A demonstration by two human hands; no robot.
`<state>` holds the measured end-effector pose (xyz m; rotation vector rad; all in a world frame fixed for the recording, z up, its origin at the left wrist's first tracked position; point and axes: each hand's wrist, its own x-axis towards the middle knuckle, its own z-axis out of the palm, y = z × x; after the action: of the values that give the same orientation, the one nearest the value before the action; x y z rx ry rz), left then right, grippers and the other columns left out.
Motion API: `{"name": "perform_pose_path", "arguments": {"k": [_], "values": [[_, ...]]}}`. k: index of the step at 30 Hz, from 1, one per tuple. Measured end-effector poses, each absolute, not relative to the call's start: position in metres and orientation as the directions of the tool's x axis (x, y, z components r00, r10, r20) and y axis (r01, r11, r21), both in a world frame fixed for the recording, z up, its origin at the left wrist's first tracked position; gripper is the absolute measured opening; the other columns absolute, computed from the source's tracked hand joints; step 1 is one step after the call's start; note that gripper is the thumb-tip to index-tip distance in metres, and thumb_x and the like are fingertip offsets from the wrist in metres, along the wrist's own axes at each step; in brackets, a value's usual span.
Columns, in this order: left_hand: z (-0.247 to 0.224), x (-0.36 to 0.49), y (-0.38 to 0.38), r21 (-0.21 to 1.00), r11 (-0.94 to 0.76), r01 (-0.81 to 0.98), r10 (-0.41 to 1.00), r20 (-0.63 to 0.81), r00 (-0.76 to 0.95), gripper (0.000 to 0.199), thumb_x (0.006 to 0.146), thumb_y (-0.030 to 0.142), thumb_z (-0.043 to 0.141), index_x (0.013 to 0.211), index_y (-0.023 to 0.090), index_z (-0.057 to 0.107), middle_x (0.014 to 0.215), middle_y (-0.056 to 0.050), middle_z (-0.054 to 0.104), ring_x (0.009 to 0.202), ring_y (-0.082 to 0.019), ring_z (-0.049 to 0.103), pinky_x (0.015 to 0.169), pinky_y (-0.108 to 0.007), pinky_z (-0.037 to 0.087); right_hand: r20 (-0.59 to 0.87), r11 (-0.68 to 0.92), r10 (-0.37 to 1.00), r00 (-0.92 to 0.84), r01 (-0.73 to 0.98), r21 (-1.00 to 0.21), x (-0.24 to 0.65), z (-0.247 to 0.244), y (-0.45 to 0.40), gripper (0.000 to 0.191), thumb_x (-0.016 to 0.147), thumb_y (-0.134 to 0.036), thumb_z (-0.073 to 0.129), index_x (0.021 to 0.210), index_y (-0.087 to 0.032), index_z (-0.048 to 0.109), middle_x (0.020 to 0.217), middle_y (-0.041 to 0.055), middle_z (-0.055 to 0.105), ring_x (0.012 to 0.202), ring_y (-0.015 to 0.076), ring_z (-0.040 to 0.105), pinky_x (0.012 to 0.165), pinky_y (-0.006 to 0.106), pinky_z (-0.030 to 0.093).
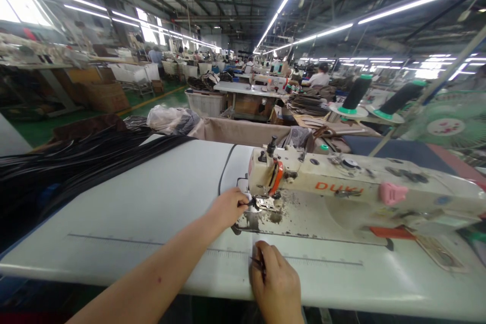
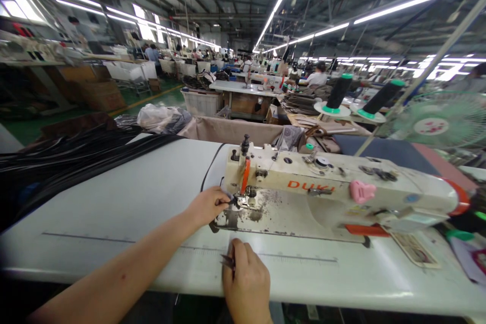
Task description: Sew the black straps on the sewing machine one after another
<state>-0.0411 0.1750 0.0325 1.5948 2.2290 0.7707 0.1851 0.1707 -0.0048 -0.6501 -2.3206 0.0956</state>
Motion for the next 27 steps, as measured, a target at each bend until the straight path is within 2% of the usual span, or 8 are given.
{"name": "perform_pose_path", "arguments": {"k": [10, 14, 19, 22, 27], "values": [[0.033, -0.005, 0.165, 0.611, 0.324, 0.722, 0.916, -0.012, -0.401, 0.012, 0.087, 0.016, 0.068, 0.096, 0.018, 0.075, 0.109, -0.007, 0.066, 0.084, -0.015, 0.069, 0.08, -0.026, 0.058, 0.623, 0.859, 0.509, -0.595, 0.403, -0.316, 0.184, -0.004, 0.171, 0.024, 0.093, -0.015, 0.045, 0.112, -0.02, 0.059, 0.081, 0.0009, 0.066, 0.066, 0.0174, 0.064, 0.061, 0.029, 0.043], [0.04, 0.014, 0.168, 0.598, 0.381, 0.705, 0.899, -0.064, -0.432, 0.015, 0.091, 0.018, 0.061, 0.101, 0.015, 0.072, 0.118, -0.013, 0.064, 0.093, -0.017, 0.07, 0.09, -0.026, 0.057, 0.615, 0.851, 0.524, -0.589, 0.399, -0.342, 0.184, -0.003, 0.17, 0.024, 0.093, -0.015, 0.045, 0.111, -0.02, 0.06, 0.082, 0.0012, 0.067, 0.068, 0.0178, 0.065, 0.062, 0.029, 0.044], [0.05, 0.016, 0.171, 0.534, 0.383, 0.753, 0.913, -0.096, -0.397, 0.022, 0.091, 0.011, 0.051, 0.098, 0.014, 0.071, 0.111, -0.015, 0.066, 0.102, -0.023, 0.069, 0.097, -0.033, 0.055, 0.593, 0.829, 0.559, -0.579, 0.371, -0.419, 0.186, 0.002, 0.17, 0.023, 0.094, -0.014, 0.046, 0.11, -0.021, 0.061, 0.083, 0.0014, 0.068, 0.068, 0.0176, 0.065, 0.063, 0.028, 0.045], [0.053, 0.017, 0.165, 0.501, 0.369, 0.782, 0.926, -0.122, -0.358, 0.028, 0.09, 0.01, 0.051, 0.111, 0.014, 0.07, 0.12, -0.017, 0.065, 0.106, -0.028, 0.07, 0.098, -0.038, 0.055, 0.571, 0.801, 0.591, -0.57, 0.333, -0.497, 0.188, 0.003, 0.17, 0.023, 0.093, -0.013, 0.046, 0.106, -0.022, 0.063, 0.081, 0.0009, 0.068, 0.068, 0.0174, 0.065, 0.062, 0.027, 0.045], [0.065, 0.027, 0.144, 0.411, 0.336, 0.847, 0.94, -0.208, -0.271, 0.055, 0.081, 0.014, 0.068, 0.136, 0.013, 0.058, 0.13, -0.017, 0.062, 0.111, -0.03, 0.069, 0.098, -0.037, 0.055, 0.429, 0.649, 0.709, -0.561, 0.279, -0.708, 0.191, 0.003, 0.173, 0.021, 0.095, -0.019, 0.05, 0.107, -0.024, 0.067, 0.087, 0.0019, 0.072, 0.077, 0.0184, 0.069, 0.068, 0.026, 0.05]]}}
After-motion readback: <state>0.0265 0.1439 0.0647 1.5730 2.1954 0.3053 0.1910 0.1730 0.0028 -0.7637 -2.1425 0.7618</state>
